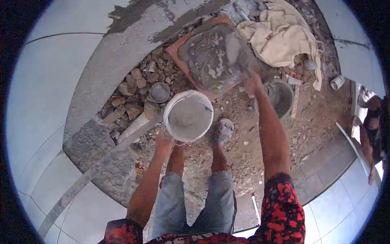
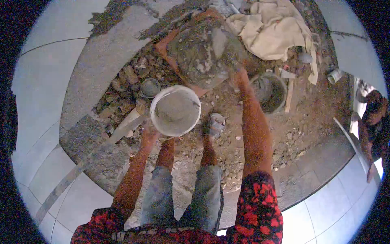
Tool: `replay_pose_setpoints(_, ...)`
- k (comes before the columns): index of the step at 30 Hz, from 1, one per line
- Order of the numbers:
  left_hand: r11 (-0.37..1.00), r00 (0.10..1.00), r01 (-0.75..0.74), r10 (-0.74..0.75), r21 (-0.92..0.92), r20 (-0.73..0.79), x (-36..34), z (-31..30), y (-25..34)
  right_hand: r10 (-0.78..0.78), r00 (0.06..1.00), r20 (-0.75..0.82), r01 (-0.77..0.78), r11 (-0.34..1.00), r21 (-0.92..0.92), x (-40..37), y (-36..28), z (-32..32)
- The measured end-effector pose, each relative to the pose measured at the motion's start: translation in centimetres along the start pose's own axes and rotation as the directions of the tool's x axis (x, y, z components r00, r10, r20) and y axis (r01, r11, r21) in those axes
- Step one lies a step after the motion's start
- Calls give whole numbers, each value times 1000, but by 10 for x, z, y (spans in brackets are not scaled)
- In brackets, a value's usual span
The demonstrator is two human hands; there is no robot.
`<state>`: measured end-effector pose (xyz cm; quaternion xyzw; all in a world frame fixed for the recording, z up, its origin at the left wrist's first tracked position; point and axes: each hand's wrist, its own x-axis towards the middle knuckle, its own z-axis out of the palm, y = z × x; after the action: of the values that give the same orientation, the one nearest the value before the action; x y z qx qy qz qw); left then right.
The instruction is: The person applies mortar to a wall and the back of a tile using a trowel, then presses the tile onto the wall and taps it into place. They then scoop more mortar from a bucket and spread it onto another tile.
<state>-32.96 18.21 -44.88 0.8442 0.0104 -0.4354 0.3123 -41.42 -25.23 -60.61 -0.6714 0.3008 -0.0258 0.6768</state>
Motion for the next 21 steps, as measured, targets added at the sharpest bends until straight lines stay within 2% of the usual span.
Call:
replay_pose_setpoints(1, 996, 999, -35, 34, 84, 18, -1, -4, -12, -32, 999, 1, 32, 995, 99, 25, 0, 2)
replay_pose_setpoints(2, 991, 999, -48, 46, 121, 24, -1, -5, -25, 13, 998, -57, -29, 955, -294, 45, -18, 4)
replay_pose_setpoints(3, 986, 998, -61, 57, 158, 29, -2, -6, -38, 19, 996, -87, -59, 877, -477, 69, -14, 6)
replay_pose_setpoints(4, 996, 999, -44, 45, 73, -17, -1, -5, -54, 26, 993, -117, -95, 764, -639, 92, -9, 8)
replay_pose_setpoints(5, 1000, 998, -26, 25, -8, -60, -3, -5, -65, -144, 989, 17, 139, 910, -390, 116, 25, 5)
replay_pose_setpoints(7, 998, 996, -53, 52, -21, -70, -8, -11, -36, 134, 989, 66, -119, 974, -191, 124, 21, 12)
replay_pose_setpoints(8, 995, 993, -90, 88, -29, -75, -11, -13, -25, 268, 959, 89, -259, 960, -105, 127, 18, 16)
replay_pose_setpoints(9, 996, 993, -88, 85, -35, -77, -13, -15, -24, 273, 956, 105, -253, 951, -176, 126, 15, 19)
replay_pose_setpoints(11, 999, 999, 23, -22, 28, -36, -18, -19, -22, 181, 968, 173, -88, 894, -439, 116, 10, 34)
replay_pose_setpoints(12, 997, 998, 61, -60, 48, -26, -20, -20, -20, 121, 965, 233, 40, 811, -584, 111, 9, 45)
replay_pose_setpoints(13, 977, 999, 33, -31, 210, -12, -21, -21, -14, 77, 948, 308, 167, 706, -689, 105, 8, 57)
replay_pose_setpoints(15, 930, 1000, -4, 3, 366, 3, -18, -20, -12, 15, 892, 452, 387, 491, -781, 97, 5, 79)
replay_pose_setpoints(16, 991, 998, 56, -57, 119, 3, -16, -17, -17, 1, 863, 506, 463, 401, -790, 92, 6, 88)
replay_pose_setpoints(17, 984, 993, 118, -116, -136, 18, -15, -14, -22, -13, 835, 551, 526, 313, -791, 89, 6, 95)
replay_pose_setpoints(21, 966, 997, 72, -74, -247, 2, -12, -3, -31, -47, 756, 653, 649, -78, -757, 94, 13, 98)
